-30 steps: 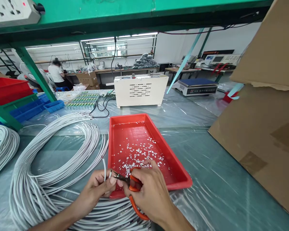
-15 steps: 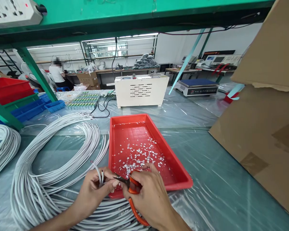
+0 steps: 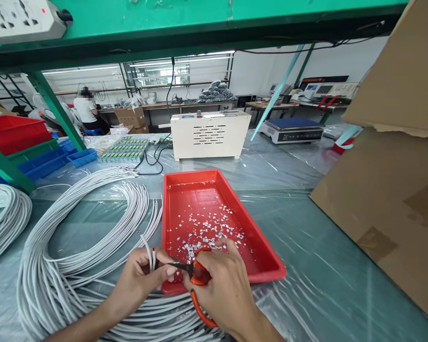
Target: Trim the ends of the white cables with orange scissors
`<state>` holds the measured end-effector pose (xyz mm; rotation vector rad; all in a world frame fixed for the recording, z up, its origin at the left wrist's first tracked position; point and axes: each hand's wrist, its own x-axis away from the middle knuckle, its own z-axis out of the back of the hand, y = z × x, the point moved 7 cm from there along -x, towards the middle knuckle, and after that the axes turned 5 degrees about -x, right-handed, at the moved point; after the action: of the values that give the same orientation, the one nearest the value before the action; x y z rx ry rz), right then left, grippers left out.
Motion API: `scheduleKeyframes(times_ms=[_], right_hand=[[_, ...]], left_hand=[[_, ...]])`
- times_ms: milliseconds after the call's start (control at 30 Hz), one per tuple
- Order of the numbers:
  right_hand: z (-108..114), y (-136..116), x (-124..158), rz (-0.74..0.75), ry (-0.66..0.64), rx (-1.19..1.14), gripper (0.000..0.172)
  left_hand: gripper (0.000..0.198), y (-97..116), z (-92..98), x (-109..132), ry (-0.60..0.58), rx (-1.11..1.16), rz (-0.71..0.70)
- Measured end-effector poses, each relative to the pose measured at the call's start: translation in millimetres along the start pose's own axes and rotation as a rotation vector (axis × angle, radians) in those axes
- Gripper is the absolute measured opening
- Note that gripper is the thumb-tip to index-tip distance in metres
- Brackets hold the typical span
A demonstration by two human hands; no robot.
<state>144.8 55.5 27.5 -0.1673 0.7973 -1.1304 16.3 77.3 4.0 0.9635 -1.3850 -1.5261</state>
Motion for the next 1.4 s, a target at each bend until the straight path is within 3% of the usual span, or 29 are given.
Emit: scheduleKeyframes(times_ms=[133,300,367,433,567,733,867,1033,1233,1400], right_hand=[[-8.3,-0.5,0.6,-0.074,-0.084,-0.044,0.037],[-15.3,1.0,3.9,-0.197,-0.132,-0.045,0.04],[-17.1,3.4,5.3,-0.254,-0.149,-0.034,0.04],[-18.3,5.5,6.2,-0.286,-0.168,-0.033,0.04],[-20.1,11.3,7.5,-0.331,-0.198,-0.163,0.028],[-9.2,17.1,4.7,-0.39,-0.05,-0.554,0.015],[-9.6,17.4,2.3,-0.457,-0.01,-0.82,0.009],[-26.0,16.1,6.2,-0.541,-0.048,-1.086,0.015],[-28.8,12.0,5.8,-0.613,-0.01,-1.21,0.014],[-30.8,12.0,6.1,-0.642,-0.024,-1.286,0.013]], left_hand=[[0.01,16.5,6.7,9.7,0.152,-0.228,-0.214],[0.016,44.7,0.5,32.0,0.187,-0.628,-0.775],[0.021,46.8,-1.5,36.7,0.207,-0.718,-0.874],[0.019,42.7,0.5,30.4,0.208,-0.701,-0.756],[0.016,21.0,3.7,10.1,0.131,-0.401,-0.25],[0.024,6.7,-1.5,3.4,0.041,-0.104,0.003],[0.025,3.8,-2.8,3.6,0.015,-0.054,0.009],[0.024,0.8,-4.9,5.4,0.041,-0.058,0.0],[0.019,0.9,0.9,7.0,0.154,-0.152,-0.042],[0.018,4.7,-1.3,7.0,0.136,-0.249,-0.101]])
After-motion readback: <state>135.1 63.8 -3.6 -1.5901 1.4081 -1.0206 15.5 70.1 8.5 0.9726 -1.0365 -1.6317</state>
